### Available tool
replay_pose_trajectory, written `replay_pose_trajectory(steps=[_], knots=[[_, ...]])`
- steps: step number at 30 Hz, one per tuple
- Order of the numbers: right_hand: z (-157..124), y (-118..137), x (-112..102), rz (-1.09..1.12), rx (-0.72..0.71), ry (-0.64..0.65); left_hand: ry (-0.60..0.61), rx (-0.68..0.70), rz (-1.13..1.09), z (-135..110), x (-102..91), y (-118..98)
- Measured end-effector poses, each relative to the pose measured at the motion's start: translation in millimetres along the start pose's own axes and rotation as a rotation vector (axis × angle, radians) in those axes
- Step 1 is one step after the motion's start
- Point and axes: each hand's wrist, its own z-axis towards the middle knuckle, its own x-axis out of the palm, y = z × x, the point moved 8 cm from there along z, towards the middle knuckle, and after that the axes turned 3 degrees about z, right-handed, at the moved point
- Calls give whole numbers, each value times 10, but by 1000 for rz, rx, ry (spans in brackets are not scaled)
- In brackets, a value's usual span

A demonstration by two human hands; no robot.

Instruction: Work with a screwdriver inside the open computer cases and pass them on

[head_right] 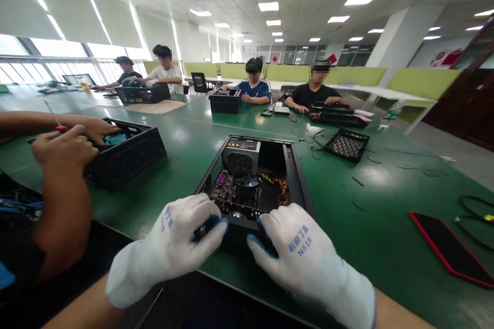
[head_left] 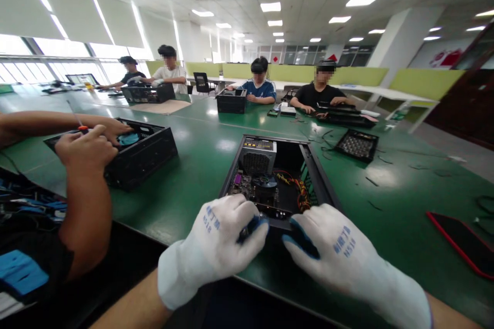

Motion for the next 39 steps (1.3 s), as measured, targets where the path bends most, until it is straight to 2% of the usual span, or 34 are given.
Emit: replay_pose_trajectory(steps=[3,7,13,16,18,20,23,25,28,31,33,36,39], knots=[[-215,92,-116,52,-13,-30,116,45,87,49,142,-79],[-445,234,-317,100,-38,-119,224,94,148,-104,291,-246],[-961,300,-363,-8,5,-290,230,69,148,-301,216,-508],[-1060,275,-361,-16,-13,-256,198,78,155,-325,164,-566],[-913,257,-375,52,-58,-134,192,67,146,-331,153,-565],[-639,198,-401,105,-64,-19,199,53,127,-334,158,-554],[-159,70,-338,18,-66,92,205,38,110,-339,165,-543],[110,-2,-159,-89,-96,185,205,26,114,-343,166,-534],[377,-80,235,-191,-121,401,187,27,123,-344,151,-537],[514,-63,545,-251,-146,595,172,37,125,-342,131,-550],[557,-8,645,-275,-175,669,184,35,124,-343,136,-551],[554,91,669,-233,-236,715,205,29,123,-345,155,-541],[507,99,597,-176,-250,718,206,18,111,-346,172,-518]])
